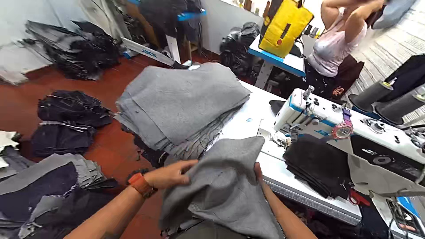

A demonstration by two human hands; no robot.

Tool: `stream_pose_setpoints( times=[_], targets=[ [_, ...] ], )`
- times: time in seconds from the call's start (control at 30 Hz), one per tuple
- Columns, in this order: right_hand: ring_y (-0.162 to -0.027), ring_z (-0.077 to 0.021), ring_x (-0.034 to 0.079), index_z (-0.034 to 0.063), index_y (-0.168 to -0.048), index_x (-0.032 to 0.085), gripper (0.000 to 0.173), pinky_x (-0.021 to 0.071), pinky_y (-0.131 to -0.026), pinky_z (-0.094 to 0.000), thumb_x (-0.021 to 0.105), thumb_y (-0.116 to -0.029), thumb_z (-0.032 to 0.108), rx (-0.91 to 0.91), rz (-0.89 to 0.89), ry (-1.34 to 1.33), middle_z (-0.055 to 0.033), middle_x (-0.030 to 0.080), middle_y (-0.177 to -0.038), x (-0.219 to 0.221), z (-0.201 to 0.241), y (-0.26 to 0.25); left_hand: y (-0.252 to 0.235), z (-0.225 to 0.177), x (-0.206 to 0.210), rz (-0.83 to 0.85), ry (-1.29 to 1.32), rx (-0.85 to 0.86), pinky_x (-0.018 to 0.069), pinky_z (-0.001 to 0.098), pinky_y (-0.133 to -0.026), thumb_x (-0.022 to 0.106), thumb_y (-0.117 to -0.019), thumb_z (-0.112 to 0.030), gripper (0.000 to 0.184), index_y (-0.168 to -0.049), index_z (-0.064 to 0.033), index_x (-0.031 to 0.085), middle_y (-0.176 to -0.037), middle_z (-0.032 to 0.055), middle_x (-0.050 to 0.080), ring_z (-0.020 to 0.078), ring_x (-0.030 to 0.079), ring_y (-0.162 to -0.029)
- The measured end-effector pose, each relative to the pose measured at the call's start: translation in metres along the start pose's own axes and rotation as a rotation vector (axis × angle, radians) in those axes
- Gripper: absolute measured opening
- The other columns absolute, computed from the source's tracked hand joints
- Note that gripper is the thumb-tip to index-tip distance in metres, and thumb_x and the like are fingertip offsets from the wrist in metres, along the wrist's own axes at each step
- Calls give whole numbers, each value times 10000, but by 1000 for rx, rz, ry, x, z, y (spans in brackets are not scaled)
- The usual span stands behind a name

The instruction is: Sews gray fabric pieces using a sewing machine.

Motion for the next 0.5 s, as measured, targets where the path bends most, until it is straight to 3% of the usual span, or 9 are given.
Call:
stream_pose_setpoints(
  times=[0.03, 0.07, 0.13, 0.2, 0.3, 0.33, 0.4, 0.47, 0.5],
  targets=[
    [-716, 82, 613, 97, -905, 677, 175, 499, -700, -115, 678, -936, 269, -22, 46, -8, 102, 689, -783, 2, 9, -3, 9, 10, 16, 106, 57, -48, 586, 316, -822, 761, -778, -565, 687, -1249, -77, 655, -1019, -13, 729, 39, 681, -893],
    [-762, 111, 660, 205, -912, 732, 129, 541, -737, -101, 698, -928, 328, -6, 123, -14, 155, 741, -824, 10, 20, -2, 22, 10, 29, 172, 95, -73, 597, 323, -766, 770, -822, -430, 511, -1155, -52, 684, -924, 6, 739, 61, 695, -809],
    [-820, 100, 679, 317, -987, 699, 128, 569, -785, -135, 754, -890, 379, 7, 99, 119, 193, 749, -890, 16, 36, 3, 60, -11, 18, 147, 128, -52, 606, 295, -775, 726, -899, -303, 327, -1141, -84, 700, -930, -10, 746, 55, 704, -819],
    [-879, 58, 694, 225, -1125, 654, 351, 600, -812, -175, 805, -863, 403, -170, 92, 521, 152, 742, -963, 16, 54, 6, 108, -43, -40, -25, 153, -50, 607, 225, -759, 746, -884, -354, 338, -1183, -198, 723, -983, -44, 761, 28, 709, -850],
    [-793, -116, 726, 37, -1080, 717, 451, 624, -706, -349, 838, -815, 382, -348, 299, 1137, -37, 750, -887, 27, 28, 22, 171, -44, -117, -25, 119, -304, 605, 207, -657, 919, -671, -484, 636, -1202, -211, 700, -975, -22, 766, 48, 728, -820],
    [-776, -181, 731, 34, -1035, 734, 342, 623, -692, -423, 811, -855, 315, -306, 404, 1229, -70, 746, -872, 27, 2, 31, 177, -28, -128, 34, 44, -396, 595, 220, -667, 910, -688, -451, 599, -1183, -190, 698, -971, -17, 753, 61, 718, -827],
    [-774, -270, 747, 25, -976, 755, 183, 612, -688, -510, 771, -887, 185, -209, 518, 1266, -120, 751, -868, 9, -54, 45, 166, 33, -139, 178, -225, -486, 563, 321, -638, 792, -859, -290, 278, -1058, -111, 718, -829, 13, 725, 113, 680, -723],
    [-842, -270, 754, 21, -1005, 761, 131, 625, -776, -494, 744, -900, 99, -183, 440, 1243, -126, 762, -938, -27, -92, 53, 136, 82, -132, 234, -419, -591, 557, 423, -677, 744, -953, -272, 209, -985, -66, 734, -789, 82, 700, 196, 666, -712],
    [-854, -272, 756, 17, -1021, 759, 132, 626, -794, -488, 726, -901, 61, -192, 353, 1263, -131, 764, -952, -46, -100, 57, 113, 82, -124, 197, -487, -663, 545, 491, -788, 712, -980, -256, 234, -1017, -25, 728, -877, 146, 704, 272, 676, -821]
  ],
)
Point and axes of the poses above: each hand's wrist, its own y-axis away from the middle knuckle, its own x-axis out of the palm, z = x × y, the point moved 9 cm from there along -y, towards the middle knuckle
